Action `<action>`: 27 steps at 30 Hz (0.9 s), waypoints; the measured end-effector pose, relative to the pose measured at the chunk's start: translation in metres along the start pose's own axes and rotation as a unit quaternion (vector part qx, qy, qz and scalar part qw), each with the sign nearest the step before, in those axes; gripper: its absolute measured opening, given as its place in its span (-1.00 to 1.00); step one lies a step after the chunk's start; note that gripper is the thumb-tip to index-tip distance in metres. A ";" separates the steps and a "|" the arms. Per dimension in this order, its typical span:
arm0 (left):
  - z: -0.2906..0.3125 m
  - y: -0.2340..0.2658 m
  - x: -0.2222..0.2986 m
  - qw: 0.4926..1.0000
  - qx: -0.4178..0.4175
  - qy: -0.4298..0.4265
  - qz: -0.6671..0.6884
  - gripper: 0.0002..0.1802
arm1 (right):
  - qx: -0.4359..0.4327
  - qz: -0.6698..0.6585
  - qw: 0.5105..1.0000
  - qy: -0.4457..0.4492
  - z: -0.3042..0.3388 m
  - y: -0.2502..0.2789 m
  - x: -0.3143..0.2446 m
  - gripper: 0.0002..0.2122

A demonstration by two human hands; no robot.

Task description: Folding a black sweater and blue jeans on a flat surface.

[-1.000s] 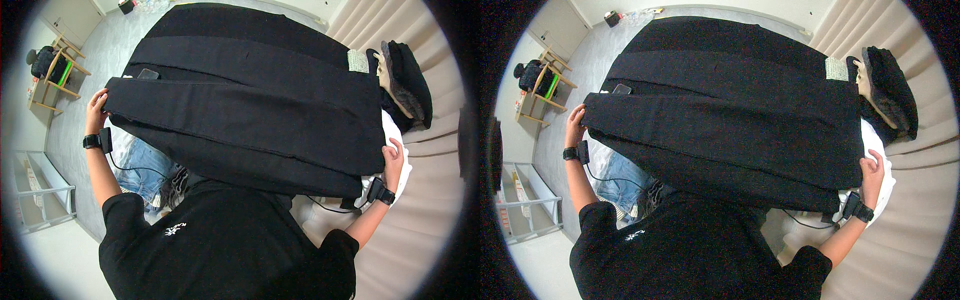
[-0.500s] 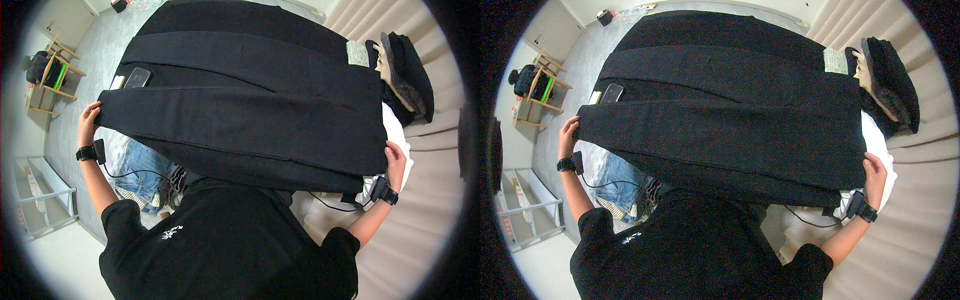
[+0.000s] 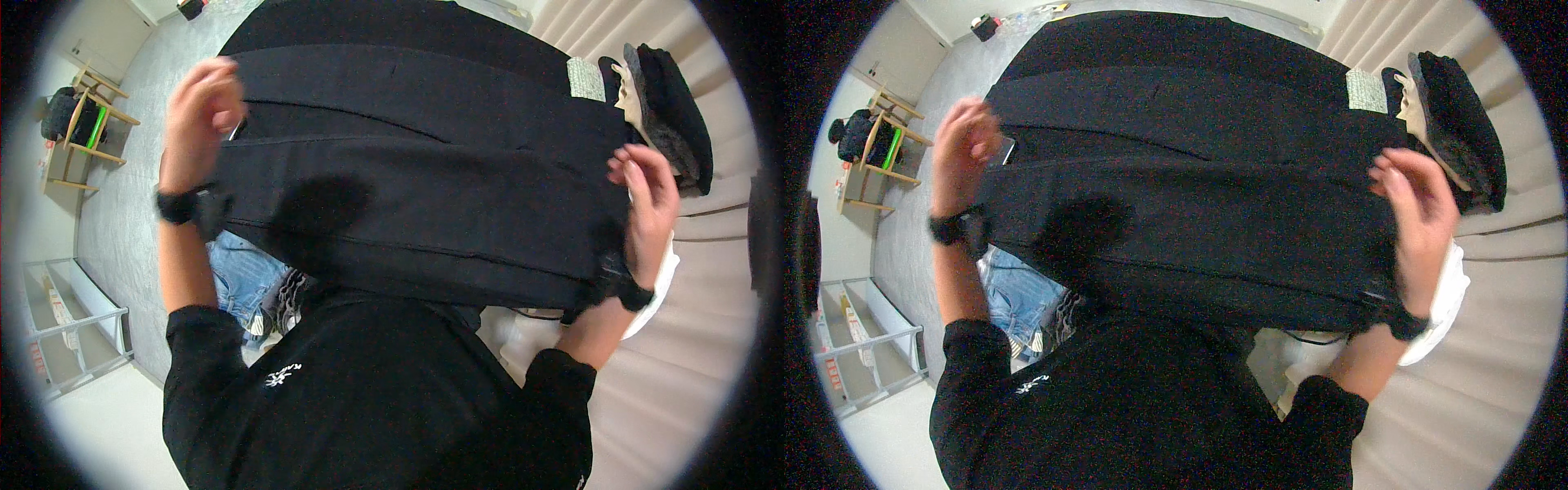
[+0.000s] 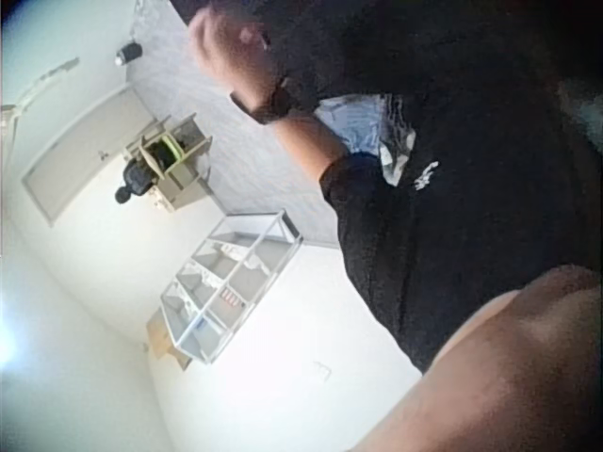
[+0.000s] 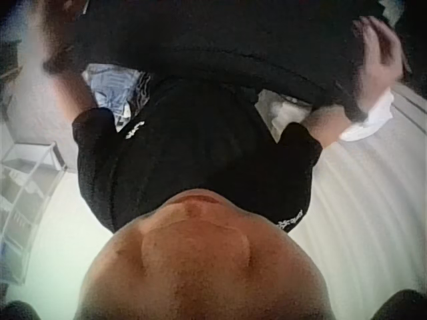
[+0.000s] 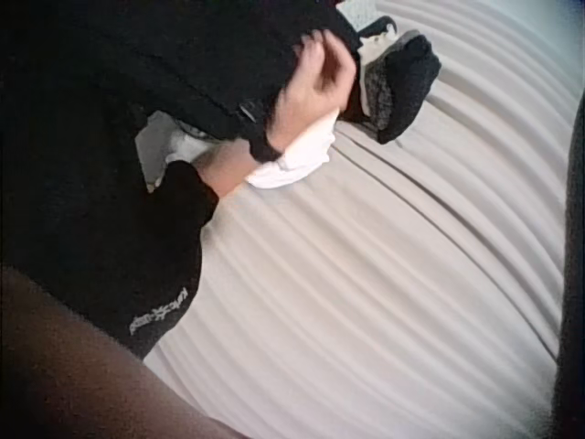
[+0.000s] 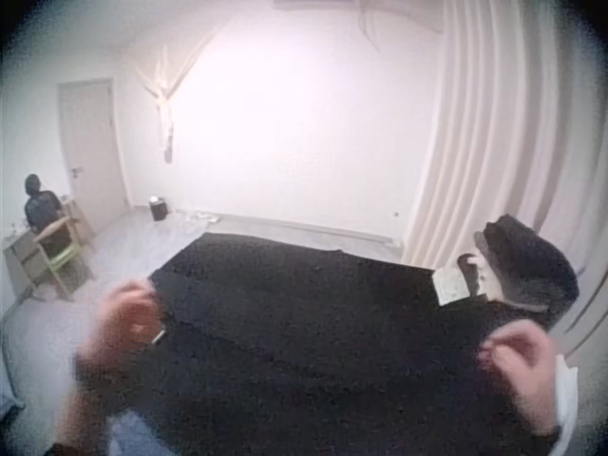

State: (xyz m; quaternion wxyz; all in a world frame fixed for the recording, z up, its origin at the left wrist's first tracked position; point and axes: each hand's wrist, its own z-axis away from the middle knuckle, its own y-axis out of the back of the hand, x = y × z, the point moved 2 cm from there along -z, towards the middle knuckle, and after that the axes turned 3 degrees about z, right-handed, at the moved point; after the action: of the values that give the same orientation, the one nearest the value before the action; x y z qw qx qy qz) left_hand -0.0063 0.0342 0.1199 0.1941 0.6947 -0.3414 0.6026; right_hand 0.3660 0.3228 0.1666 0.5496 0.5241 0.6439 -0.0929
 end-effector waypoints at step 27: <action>-0.013 -0.094 -0.131 0.914 -0.223 -0.027 -0.338 -0.84 | -0.130 -0.105 0.985 -0.051 -0.018 -0.183 0.119 -0.89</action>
State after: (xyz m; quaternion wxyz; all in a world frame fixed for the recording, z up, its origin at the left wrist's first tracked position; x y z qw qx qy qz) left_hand 0.0458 0.1391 0.0090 0.5271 0.7233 -0.2165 0.3901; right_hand 0.2307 0.3241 -0.0056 0.6327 0.3723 0.6728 -0.0919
